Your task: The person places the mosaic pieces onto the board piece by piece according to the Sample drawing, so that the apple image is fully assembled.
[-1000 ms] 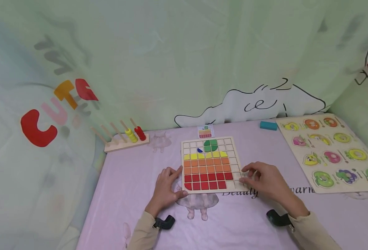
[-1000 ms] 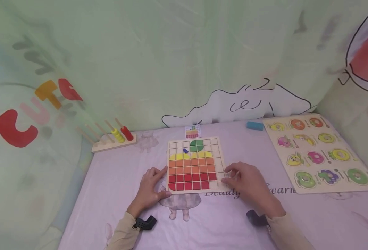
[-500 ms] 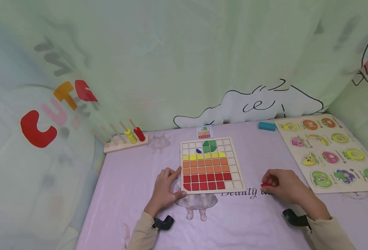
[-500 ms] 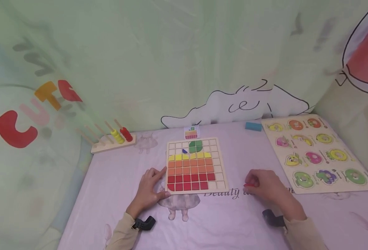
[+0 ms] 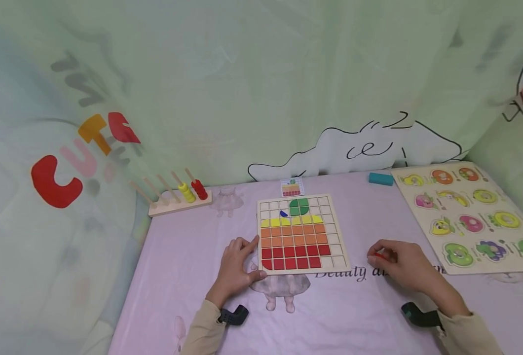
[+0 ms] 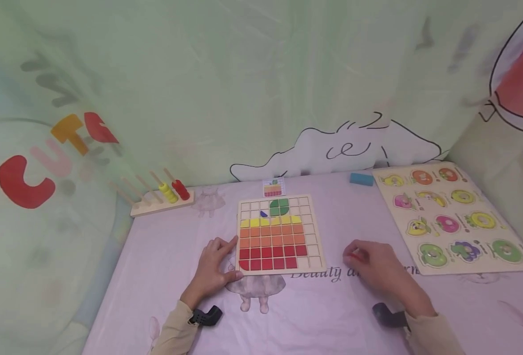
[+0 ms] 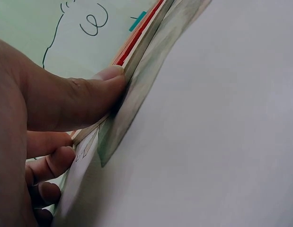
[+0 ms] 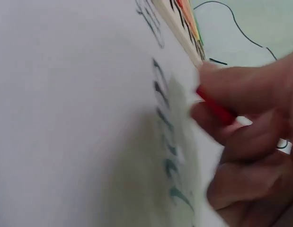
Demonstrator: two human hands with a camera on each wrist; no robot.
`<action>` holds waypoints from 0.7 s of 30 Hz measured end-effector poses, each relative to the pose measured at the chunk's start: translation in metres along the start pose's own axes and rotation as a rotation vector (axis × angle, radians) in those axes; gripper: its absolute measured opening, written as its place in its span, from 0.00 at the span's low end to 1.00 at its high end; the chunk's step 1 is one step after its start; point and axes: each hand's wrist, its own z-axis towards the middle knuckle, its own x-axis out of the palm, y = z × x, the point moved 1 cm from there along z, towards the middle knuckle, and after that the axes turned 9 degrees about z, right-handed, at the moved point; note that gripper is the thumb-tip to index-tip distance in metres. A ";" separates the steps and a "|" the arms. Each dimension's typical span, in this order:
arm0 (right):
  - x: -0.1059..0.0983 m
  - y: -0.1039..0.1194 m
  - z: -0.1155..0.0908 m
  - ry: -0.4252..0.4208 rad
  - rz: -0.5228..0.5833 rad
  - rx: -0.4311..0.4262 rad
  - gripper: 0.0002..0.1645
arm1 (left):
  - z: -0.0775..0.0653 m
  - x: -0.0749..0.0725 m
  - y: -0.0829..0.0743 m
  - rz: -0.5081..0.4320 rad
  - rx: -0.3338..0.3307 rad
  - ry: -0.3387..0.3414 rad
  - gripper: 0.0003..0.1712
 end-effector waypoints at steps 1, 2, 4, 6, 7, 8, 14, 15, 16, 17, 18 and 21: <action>0.000 0.000 0.000 -0.037 0.017 -0.001 0.08 | 0.000 0.000 0.000 0.002 0.002 0.000 0.54; 0.000 -0.001 0.001 -0.070 0.036 0.003 0.08 | 0.000 0.000 0.000 0.003 0.003 0.001 0.54; 0.000 -0.003 0.003 -0.103 0.084 0.020 0.12 | 0.001 0.001 0.001 0.009 0.004 0.000 0.54; -0.001 -0.005 0.005 -0.096 0.146 0.046 0.19 | 0.000 0.001 0.000 0.007 0.005 -0.002 0.54; -0.001 -0.006 0.006 -0.081 0.178 0.055 0.22 | 0.000 0.001 0.000 0.007 0.005 -0.003 0.54; 0.000 -0.007 0.006 -0.064 0.211 0.062 0.25 | 0.000 0.001 0.000 0.006 0.004 -0.005 0.54; 0.011 -0.006 0.013 -0.051 0.338 0.054 0.29 | 0.001 0.002 0.000 0.012 0.002 -0.004 0.54; 0.013 -0.006 0.015 -0.058 0.347 0.047 0.27 | 0.001 0.002 0.000 0.013 0.002 -0.001 0.54; 0.016 -0.005 0.016 -0.066 0.354 0.042 0.26 | 0.001 0.002 0.000 0.014 0.003 0.000 0.54; 0.019 -0.003 0.018 -0.067 0.358 0.035 0.24 | 0.001 0.002 0.000 0.014 0.003 0.002 0.54; 0.022 -0.001 0.020 -0.066 0.358 0.027 0.23 | 0.001 0.002 0.000 0.014 0.003 0.002 0.54; 0.031 0.004 0.025 -0.049 0.347 -0.002 0.18 | 0.001 0.002 0.000 0.010 0.002 -0.001 0.54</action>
